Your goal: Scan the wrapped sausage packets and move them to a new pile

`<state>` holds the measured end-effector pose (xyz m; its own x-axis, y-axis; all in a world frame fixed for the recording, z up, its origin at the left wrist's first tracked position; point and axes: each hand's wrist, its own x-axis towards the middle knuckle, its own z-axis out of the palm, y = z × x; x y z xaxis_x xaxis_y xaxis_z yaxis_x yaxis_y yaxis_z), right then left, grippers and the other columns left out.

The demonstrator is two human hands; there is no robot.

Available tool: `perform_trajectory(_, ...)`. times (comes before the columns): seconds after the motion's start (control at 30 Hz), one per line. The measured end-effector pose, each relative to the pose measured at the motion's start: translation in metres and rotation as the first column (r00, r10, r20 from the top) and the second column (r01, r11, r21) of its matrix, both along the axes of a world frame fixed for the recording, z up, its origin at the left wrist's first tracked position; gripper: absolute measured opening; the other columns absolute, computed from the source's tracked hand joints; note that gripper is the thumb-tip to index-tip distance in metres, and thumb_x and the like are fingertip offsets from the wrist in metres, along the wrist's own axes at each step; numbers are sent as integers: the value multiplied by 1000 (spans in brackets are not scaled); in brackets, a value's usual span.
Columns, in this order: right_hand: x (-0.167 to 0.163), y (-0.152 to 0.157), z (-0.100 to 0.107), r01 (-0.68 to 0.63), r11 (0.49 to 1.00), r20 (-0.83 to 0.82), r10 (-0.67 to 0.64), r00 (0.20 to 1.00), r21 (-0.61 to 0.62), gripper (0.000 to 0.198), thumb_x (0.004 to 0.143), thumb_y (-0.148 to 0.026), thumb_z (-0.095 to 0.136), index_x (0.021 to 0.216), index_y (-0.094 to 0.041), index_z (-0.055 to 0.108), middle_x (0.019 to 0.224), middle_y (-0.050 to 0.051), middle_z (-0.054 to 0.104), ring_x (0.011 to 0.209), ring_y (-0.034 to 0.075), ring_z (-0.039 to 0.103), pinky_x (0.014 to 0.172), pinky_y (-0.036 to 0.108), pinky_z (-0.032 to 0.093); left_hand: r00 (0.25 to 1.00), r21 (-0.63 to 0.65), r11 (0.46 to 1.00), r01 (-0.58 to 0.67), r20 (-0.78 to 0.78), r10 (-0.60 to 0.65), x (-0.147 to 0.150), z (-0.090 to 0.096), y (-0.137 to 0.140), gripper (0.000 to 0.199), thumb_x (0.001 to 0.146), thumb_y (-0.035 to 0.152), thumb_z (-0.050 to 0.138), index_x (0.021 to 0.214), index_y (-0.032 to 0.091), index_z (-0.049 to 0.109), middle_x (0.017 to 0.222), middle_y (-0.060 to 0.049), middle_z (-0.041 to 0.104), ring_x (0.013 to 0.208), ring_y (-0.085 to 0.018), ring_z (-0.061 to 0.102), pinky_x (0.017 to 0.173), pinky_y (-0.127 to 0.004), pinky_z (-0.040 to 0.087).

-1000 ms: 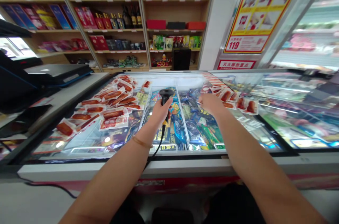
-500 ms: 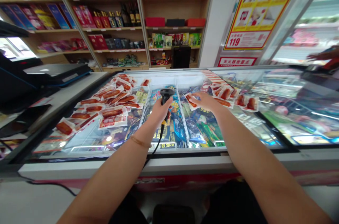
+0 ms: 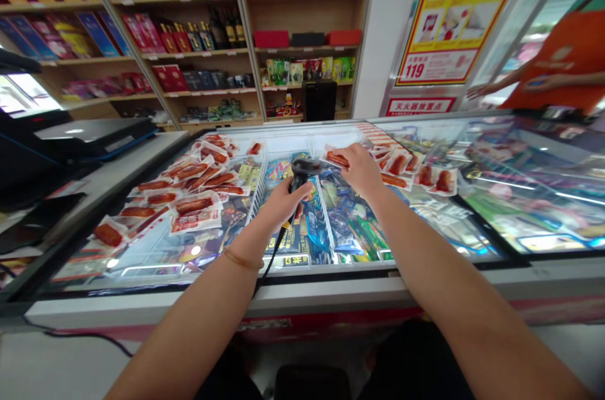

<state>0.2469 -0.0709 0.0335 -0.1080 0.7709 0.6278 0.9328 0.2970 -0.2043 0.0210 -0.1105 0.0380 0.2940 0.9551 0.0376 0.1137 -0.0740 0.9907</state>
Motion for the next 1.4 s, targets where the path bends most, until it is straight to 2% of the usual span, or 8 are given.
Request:
perform_trajectory(0.17, 0, 0, 3, -47, 995, 38, 44, 998, 86, 47, 78, -4, 51, 119, -21, 66, 104, 11, 58, 99, 26, 53, 89, 39, 45, 990, -9, 997, 76, 120, -75, 1, 0, -3, 41, 74, 52, 73, 85, 19, 52, 67, 3, 58, 37, -6, 49, 35, -21, 38)
perform_trajectory(0.4, -4, 0, 1, -70, 994, 79, 63, 995, 82, 46, 79, -3, 52, 120, -20, 65, 106, 11, 58, 99, 26, 53, 88, 37, 44, 982, 4, 999, 42, 182, -42, 2, 4, -9, 42, 74, 51, 73, 88, 19, 51, 66, 4, 57, 37, -5, 47, 35, -20, 36)
perform_trajectory(0.7, -5, 0, 0, -69, 993, 69, 62, 996, 96, 44, 79, -4, 52, 118, -20, 66, 104, 11, 57, 99, 26, 53, 88, 37, 44, 985, 15, 998, 62, 160, -64, 0, 3, -6, 40, 75, 50, 72, 88, 19, 51, 66, 4, 57, 37, -6, 48, 35, -21, 38)
perform_trajectory(0.87, -3, -1, 1, -5, 993, 83, -5, 997, 120, 46, 80, -5, 52, 121, -20, 65, 105, 11, 58, 97, 26, 53, 85, 38, 44, 988, 43, 996, 74, 135, -79, -1, 6, -8, 39, 76, 49, 72, 88, 19, 50, 66, 5, 56, 36, -5, 47, 35, -20, 35)
perform_trajectory(1.13, -2, -1, 3, 36, 987, 85, -50, 995, 155, 44, 81, -6, 51, 120, -21, 65, 103, 11, 58, 96, 25, 51, 84, 36, 44, 971, 108, 968, 227, 54, -234, -4, 3, -11, 39, 79, 53, 68, 88, 19, 50, 52, 7, 49, 39, -7, 45, 39, -21, 36)
perform_trajectory(1.4, -4, 0, 3, 60, 988, 72, -71, 995, 143, 45, 83, -4, 48, 121, -20, 66, 104, 12, 57, 97, 26, 51, 86, 37, 44, 968, 122, 963, 240, 47, -247, -4, 3, -13, 39, 79, 52, 67, 93, 19, 51, 56, 7, 52, 39, -7, 45, 40, -21, 36)
